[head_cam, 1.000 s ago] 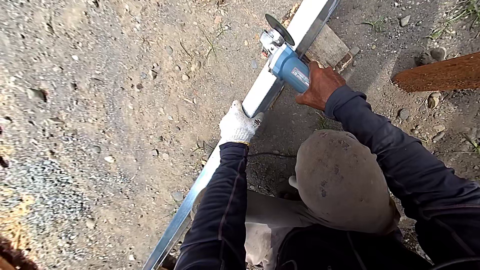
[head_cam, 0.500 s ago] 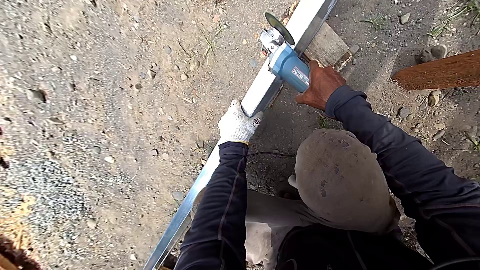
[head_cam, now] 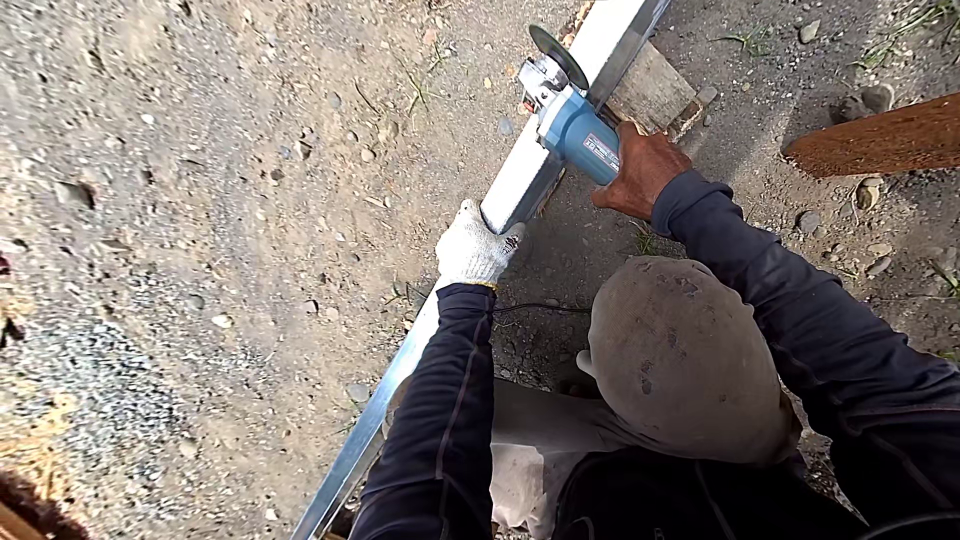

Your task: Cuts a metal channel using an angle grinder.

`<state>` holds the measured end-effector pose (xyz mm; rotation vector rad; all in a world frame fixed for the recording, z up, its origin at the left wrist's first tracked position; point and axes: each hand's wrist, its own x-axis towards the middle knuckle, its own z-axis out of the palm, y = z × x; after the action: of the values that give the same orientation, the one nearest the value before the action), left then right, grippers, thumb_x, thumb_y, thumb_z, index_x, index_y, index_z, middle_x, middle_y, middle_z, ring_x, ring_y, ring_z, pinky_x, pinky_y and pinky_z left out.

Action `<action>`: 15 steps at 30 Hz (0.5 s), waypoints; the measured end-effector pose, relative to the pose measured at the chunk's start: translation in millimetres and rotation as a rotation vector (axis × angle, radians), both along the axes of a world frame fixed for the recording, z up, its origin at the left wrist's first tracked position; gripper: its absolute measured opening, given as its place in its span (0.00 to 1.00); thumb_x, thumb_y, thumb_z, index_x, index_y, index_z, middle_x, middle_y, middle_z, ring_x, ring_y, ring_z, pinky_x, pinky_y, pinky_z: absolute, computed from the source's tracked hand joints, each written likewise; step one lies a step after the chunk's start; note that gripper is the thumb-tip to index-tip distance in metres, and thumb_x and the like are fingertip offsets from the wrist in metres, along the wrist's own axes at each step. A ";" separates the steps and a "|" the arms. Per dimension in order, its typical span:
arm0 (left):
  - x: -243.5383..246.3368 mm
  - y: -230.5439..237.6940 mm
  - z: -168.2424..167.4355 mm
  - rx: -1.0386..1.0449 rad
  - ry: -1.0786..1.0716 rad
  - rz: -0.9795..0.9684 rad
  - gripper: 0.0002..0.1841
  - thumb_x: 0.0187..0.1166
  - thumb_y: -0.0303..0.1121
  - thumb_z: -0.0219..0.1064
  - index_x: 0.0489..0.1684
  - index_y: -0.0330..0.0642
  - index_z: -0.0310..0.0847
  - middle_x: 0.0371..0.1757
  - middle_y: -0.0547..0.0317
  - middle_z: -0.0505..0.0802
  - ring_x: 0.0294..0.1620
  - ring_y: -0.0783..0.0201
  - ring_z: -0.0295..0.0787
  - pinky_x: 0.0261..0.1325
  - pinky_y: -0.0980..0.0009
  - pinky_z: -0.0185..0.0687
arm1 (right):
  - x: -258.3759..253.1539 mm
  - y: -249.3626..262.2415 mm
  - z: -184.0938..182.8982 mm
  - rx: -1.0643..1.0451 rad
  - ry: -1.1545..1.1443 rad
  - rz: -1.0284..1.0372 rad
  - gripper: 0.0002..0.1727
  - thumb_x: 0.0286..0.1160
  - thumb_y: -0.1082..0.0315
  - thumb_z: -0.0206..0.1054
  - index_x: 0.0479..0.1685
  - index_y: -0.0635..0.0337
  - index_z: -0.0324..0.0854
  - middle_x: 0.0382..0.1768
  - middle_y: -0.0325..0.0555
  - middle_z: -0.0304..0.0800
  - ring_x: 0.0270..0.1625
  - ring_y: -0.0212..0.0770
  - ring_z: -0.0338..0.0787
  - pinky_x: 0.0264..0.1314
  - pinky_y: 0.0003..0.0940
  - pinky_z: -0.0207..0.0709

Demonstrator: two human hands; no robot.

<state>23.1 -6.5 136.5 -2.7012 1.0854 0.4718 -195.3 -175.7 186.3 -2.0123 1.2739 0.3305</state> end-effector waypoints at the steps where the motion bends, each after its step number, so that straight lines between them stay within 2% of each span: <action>1: 0.2 -0.3 0.3 -0.001 0.004 0.001 0.40 0.60 0.69 0.71 0.62 0.46 0.78 0.47 0.39 0.93 0.47 0.35 0.93 0.42 0.30 0.82 | -0.4 -0.3 -0.2 0.002 -0.003 0.001 0.52 0.51 0.41 0.82 0.79 0.57 0.68 0.52 0.59 0.91 0.56 0.61 0.92 0.52 0.65 0.83; 5: 0.7 0.0 0.2 -0.003 0.010 0.004 0.40 0.60 0.69 0.71 0.62 0.46 0.78 0.47 0.40 0.93 0.47 0.35 0.93 0.43 0.30 0.82 | -1.4 -0.3 -0.4 0.009 -0.005 -0.006 0.53 0.50 0.41 0.82 0.81 0.57 0.67 0.53 0.58 0.91 0.57 0.61 0.92 0.53 0.65 0.83; 11: 0.2 0.0 1.2 -0.009 0.012 -0.001 0.40 0.60 0.69 0.71 0.64 0.47 0.78 0.48 0.40 0.93 0.47 0.35 0.93 0.43 0.30 0.82 | -4.4 1.5 -2.9 -0.010 -0.008 0.000 0.51 0.50 0.41 0.82 0.78 0.56 0.69 0.51 0.58 0.92 0.55 0.61 0.92 0.52 0.65 0.83; 15: 0.5 0.9 0.1 -0.016 0.003 -0.006 0.40 0.59 0.70 0.70 0.61 0.47 0.78 0.46 0.41 0.93 0.45 0.36 0.93 0.41 0.31 0.82 | -5.1 1.6 -4.0 -0.011 -0.003 0.001 0.51 0.50 0.40 0.82 0.77 0.57 0.69 0.51 0.58 0.92 0.56 0.61 0.92 0.52 0.65 0.83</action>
<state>23.6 -5.6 136.6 -2.7117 1.1022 0.4685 -200.4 -174.2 182.3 -2.0219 1.2760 0.3213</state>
